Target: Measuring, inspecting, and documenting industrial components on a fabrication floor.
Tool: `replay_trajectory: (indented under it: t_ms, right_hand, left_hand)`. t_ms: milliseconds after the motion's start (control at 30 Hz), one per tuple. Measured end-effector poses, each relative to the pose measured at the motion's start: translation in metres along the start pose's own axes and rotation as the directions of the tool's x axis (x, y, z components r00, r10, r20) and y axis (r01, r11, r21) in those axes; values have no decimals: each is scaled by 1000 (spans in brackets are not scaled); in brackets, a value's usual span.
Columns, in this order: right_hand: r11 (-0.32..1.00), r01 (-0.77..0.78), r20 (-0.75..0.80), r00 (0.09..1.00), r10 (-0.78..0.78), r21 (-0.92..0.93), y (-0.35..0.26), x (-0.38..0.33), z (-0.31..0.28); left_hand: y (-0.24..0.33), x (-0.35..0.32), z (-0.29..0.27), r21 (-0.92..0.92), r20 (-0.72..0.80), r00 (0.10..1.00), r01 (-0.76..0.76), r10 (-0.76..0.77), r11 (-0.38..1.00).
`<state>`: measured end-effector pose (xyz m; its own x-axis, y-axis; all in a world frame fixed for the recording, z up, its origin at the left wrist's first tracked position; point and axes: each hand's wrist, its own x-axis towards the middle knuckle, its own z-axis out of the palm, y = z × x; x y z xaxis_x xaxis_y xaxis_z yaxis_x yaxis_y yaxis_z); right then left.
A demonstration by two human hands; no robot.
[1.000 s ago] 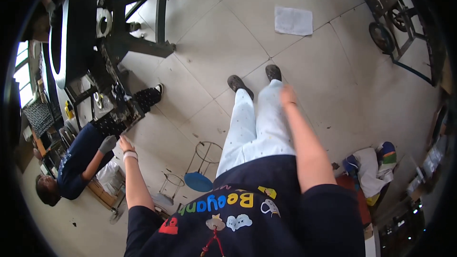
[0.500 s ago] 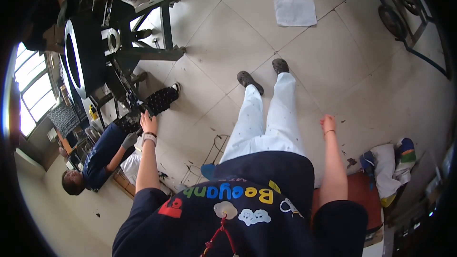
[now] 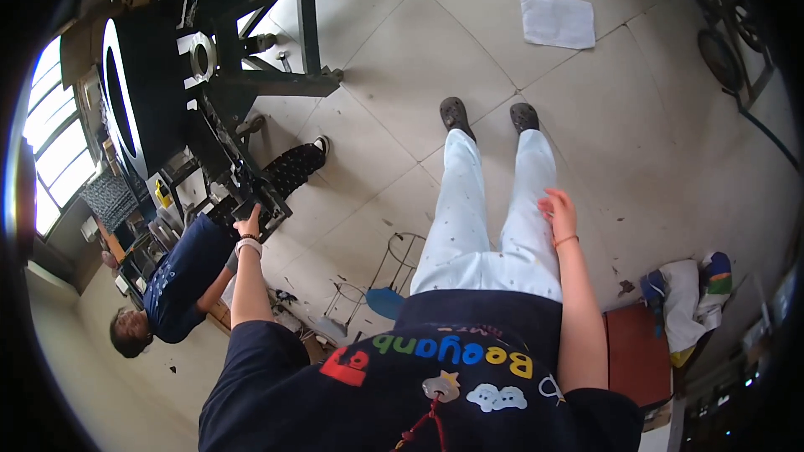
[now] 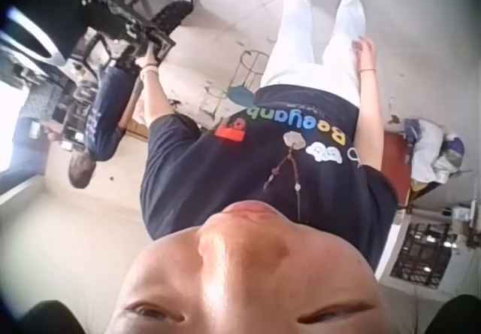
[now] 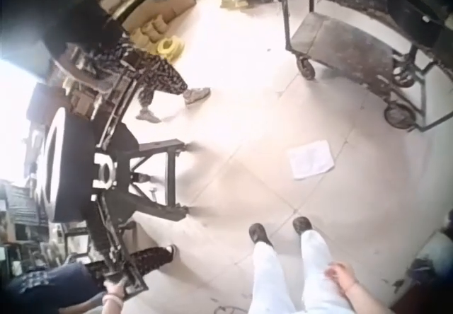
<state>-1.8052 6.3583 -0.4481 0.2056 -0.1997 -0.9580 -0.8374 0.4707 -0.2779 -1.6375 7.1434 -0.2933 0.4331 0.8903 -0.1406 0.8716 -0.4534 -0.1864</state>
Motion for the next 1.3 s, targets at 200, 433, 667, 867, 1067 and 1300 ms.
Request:
replay_trajectory:
  t_ms: [200, 433, 667, 867, 1067, 1300]
  right_hand:
    - [935, 95, -46, 992, -117, -342, 83, 42, 42]
    - [938, 83, 136, 990, -39, -337, 102, 44, 176]
    - [958, -180, 247, 941, 234, -222, 71, 40, 232]
    - [929, -298, 17, 951, 309, -218, 86, 77, 190]
    - [942, -264, 35, 960, 277, -207, 71, 90, 190]
    - [959, -261, 120, 954, 274, -113, 62, 83, 218]
  left_hand:
    - [45, -60, -10, 126, -270, 940, -180, 208, 976]
    - [22, 0, 12, 114, -289, 901, -302, 322, 947]
    - [-39, 50, 21, 12, -287, 913, -297, 288, 955]
    - [-59, 78, 20, -115, -98, 986, -148, 137, 982]
    - [-140, 149, 36, -73, -164, 954, -265, 251, 961]
    - [-117, 194, 10, 840, 147, 959, 7, -241, 542]
